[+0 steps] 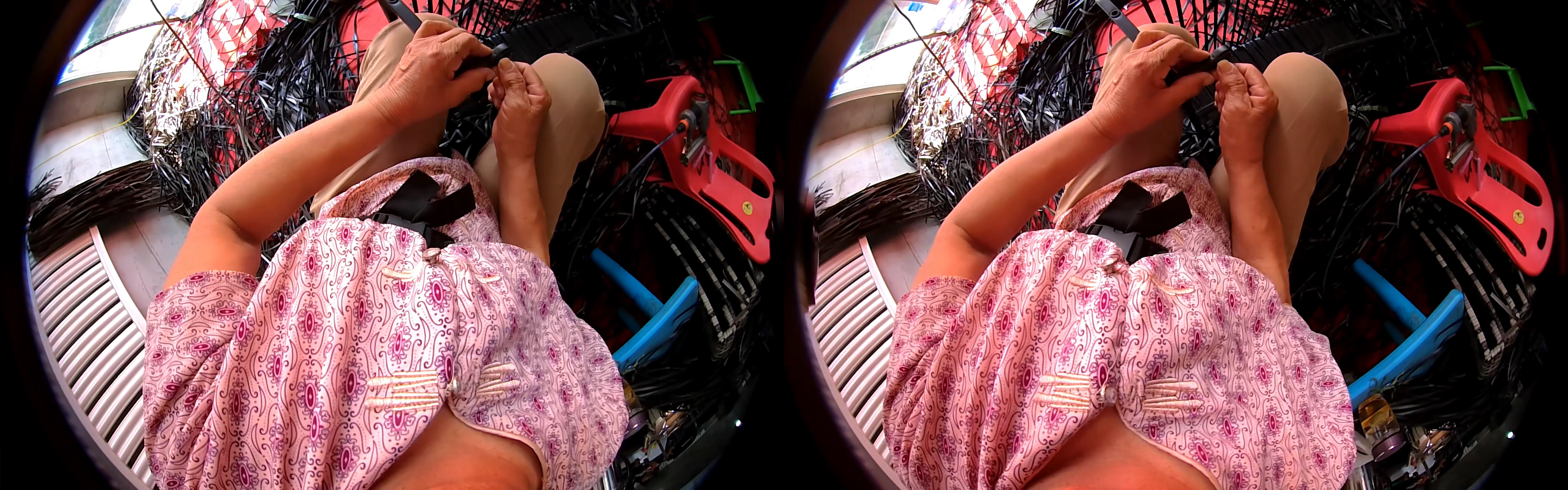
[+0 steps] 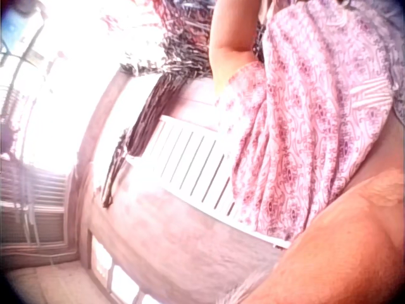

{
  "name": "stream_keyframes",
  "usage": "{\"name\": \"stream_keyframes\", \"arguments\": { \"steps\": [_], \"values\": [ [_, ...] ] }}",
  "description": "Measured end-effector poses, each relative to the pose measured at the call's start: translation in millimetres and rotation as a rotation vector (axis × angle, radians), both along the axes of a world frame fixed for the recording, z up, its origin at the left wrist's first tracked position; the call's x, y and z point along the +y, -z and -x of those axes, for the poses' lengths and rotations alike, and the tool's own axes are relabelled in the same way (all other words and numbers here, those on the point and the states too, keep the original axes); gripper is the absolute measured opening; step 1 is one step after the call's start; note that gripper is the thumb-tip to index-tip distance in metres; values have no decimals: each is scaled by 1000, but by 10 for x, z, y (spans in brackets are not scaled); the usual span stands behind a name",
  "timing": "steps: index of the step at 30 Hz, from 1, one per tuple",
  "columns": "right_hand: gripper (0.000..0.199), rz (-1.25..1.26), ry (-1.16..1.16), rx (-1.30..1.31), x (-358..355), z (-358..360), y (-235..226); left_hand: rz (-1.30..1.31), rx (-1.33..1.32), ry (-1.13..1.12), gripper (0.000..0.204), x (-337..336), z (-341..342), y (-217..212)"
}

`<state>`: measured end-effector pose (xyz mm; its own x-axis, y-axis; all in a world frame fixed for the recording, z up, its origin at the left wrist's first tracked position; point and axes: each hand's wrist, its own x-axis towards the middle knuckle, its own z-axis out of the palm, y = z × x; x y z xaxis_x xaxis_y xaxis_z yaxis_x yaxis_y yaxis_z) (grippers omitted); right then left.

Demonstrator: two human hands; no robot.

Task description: The person is assembling a rattan chair by hand, weaving black synthetic strips into the frame. They use a staple gun to secure the strips at various points during the process.

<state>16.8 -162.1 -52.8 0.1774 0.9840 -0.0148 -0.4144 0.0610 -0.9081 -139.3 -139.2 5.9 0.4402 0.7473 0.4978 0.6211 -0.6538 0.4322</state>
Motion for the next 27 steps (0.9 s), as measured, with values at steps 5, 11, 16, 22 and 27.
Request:
{"name": "stream_keyframes", "arguments": {
  "steps": [5, 11, 16, 22, 27],
  "values": [
    [24, -25, 8, -37, 4, 9, -14, 49, -32, -20, 22, 36, -25, 4],
    [24, -13, 3, -33, 24, 8, -25, 494, 106, -72, 26, 331, -84, -140],
    [23, -4, -11, -20, 44, -27, -12, 522, 117, 49, 27, 578, -82, -108],
    [24, 7, -18, 4, 55, -36, -23, 695, 47, 94, 31, 717, -50, -36],
    [23, 6, -11, -7, 66, -35, -18, 846, 18, 76, 33, 738, -53, -93]
  ]
}}
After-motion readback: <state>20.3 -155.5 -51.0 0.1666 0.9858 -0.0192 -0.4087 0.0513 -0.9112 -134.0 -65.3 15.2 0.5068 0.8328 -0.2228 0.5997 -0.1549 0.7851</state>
